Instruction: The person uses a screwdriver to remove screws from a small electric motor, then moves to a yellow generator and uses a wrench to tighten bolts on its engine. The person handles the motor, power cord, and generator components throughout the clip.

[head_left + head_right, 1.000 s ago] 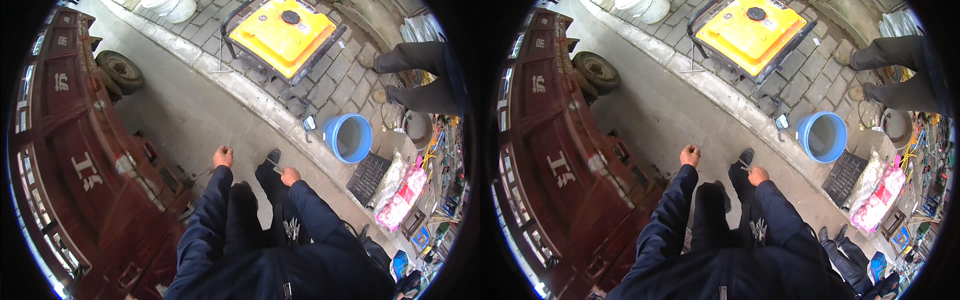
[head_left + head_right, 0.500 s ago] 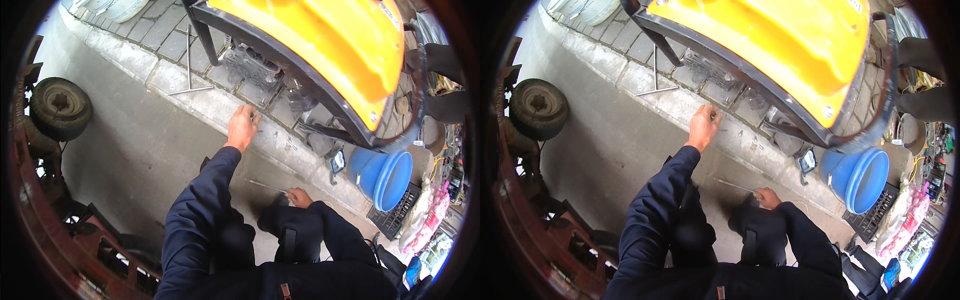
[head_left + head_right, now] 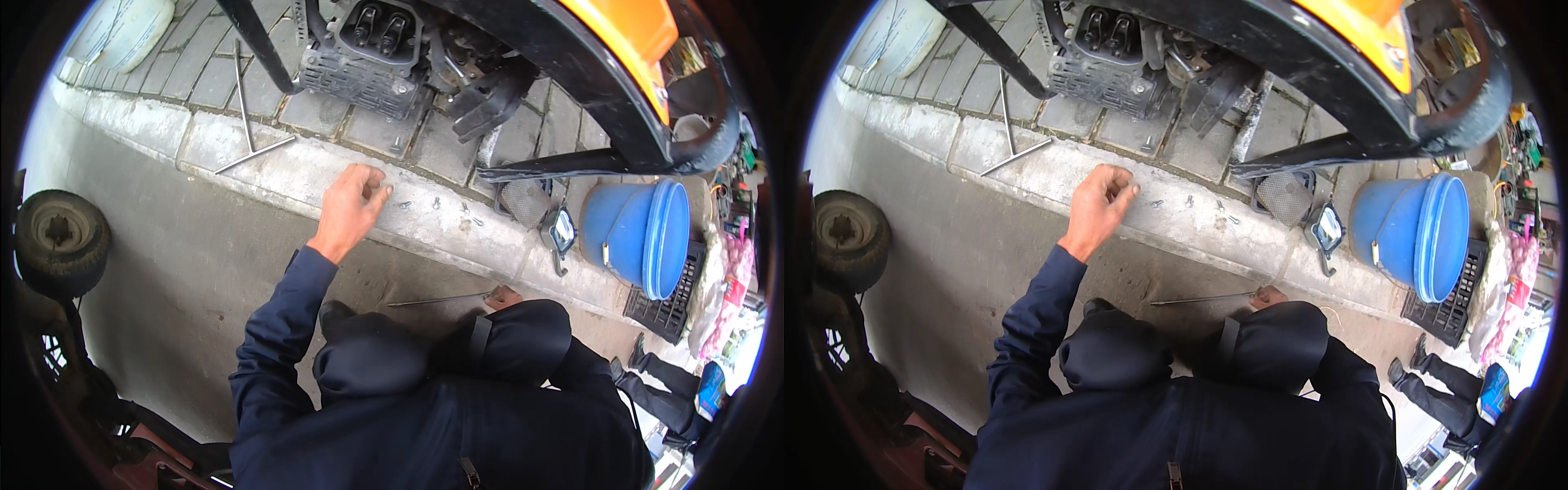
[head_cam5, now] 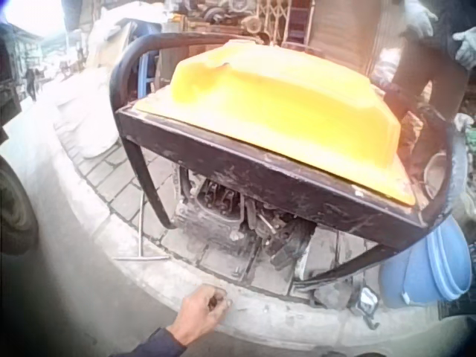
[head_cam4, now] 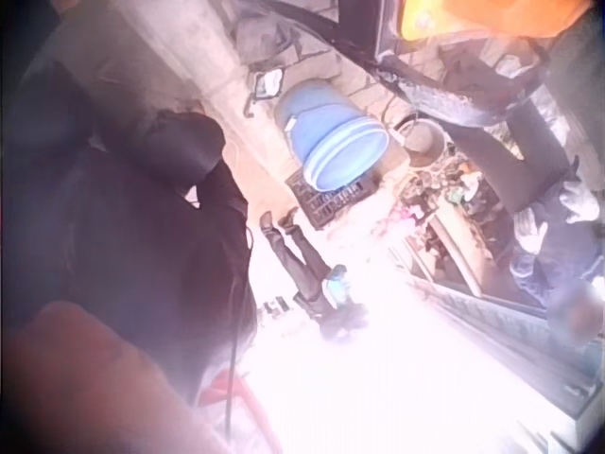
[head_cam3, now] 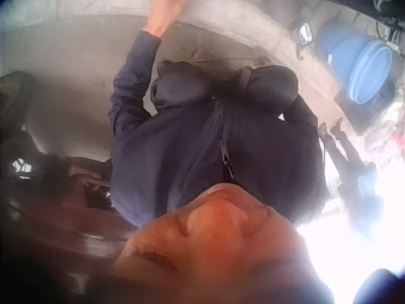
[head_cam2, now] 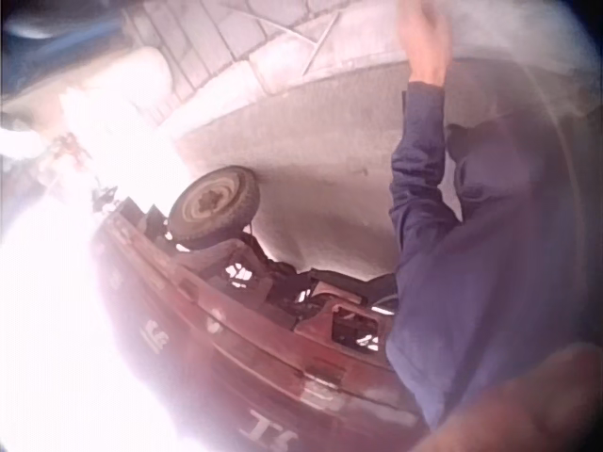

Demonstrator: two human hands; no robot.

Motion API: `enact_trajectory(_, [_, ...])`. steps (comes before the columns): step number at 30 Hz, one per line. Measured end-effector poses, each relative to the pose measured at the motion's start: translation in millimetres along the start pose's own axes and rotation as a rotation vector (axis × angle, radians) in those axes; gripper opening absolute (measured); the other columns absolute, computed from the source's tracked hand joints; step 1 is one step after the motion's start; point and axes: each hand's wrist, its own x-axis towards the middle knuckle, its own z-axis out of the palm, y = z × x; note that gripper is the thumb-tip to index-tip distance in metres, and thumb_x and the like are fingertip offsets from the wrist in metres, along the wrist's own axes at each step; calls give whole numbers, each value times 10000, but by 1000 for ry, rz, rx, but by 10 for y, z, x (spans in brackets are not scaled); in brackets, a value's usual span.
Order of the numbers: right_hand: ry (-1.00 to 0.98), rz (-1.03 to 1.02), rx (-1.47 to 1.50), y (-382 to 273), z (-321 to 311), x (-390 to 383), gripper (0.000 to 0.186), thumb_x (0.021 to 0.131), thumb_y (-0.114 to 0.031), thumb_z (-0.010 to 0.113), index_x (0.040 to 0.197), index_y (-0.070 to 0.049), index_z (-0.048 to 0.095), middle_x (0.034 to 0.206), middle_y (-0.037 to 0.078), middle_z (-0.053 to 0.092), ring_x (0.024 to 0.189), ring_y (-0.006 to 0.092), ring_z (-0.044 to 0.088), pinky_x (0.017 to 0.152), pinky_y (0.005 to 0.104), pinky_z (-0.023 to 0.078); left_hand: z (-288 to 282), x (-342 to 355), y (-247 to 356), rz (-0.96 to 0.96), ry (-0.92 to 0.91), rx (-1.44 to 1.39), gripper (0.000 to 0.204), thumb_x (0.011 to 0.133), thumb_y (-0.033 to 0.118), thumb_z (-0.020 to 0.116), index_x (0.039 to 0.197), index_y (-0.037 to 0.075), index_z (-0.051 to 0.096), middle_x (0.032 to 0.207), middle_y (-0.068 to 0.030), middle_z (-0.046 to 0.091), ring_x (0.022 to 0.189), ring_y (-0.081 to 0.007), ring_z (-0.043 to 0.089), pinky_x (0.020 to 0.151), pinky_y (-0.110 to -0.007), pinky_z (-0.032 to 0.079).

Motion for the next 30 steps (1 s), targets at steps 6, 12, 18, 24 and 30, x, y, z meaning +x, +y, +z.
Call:
enact_trajectory(6, [-564, -1030, -279, -640, -1071, -141, 321, 954, -319, 696, 989, -3, 742, 875, 178, 725, 801, 360, 702, 731, 418, 553, 221, -192, 36, 212, -131, 206, 303, 835, 184, 802, 1064, 64, 643, 963, -145, 612, 868, -370, 659, 736, -458, 564])
enact_trajectory(12, [-558, 57, -25, -2631, -1835, -760, 323, 1038, -301, 638, 950, 4, 701, 806, 82, 722, 642, 148, 670, 612, 292, 544, 404, -160, -80, 270, -111, 272, 211, 845, 127, 754, 977, 72, 599, 927, -143, 593, 895, -393, 659, 744, -490, 563])
enact_trajectory(18, [-362, -313, -65, -3475, -1653, -906, 293, 1039, -278, 637, 956, -2, 688, 798, 72, 720, 630, 128, 656, 598, 292, 523, 415, -133, -88, 252, -163, 303, 184, 859, 121, 735, 975, 63, 605, 948, -163, 621, 872, -414, 667, 734, -504, 562])
enact_trajectory(24, [53, -269, -616, -2784, -1892, -656, 347, 905, -346, 725, 1041, -28, 702, 900, 212, 740, 888, 420, 712, 813, 484, 555, 301, -102, -105, 259, -190, 251, 239, 841, 118, 777, 1019, 45, 634, 975, -175, 659, 830, -395, 690, 721, -483, 561])
enact_trajectory(30, [351, -341, -477, -2308, -2074, -333, 725, 800, -355, 818, 1338, 45, 542, 1199, 288, 653, 1138, 442, 639, 984, 473, 512, 198, -91, 120, 171, -244, 212, 308, 835, 80, 786, 1096, 20, 633, 977, -170, 660, 777, -332, 693, 700, -438, 559])
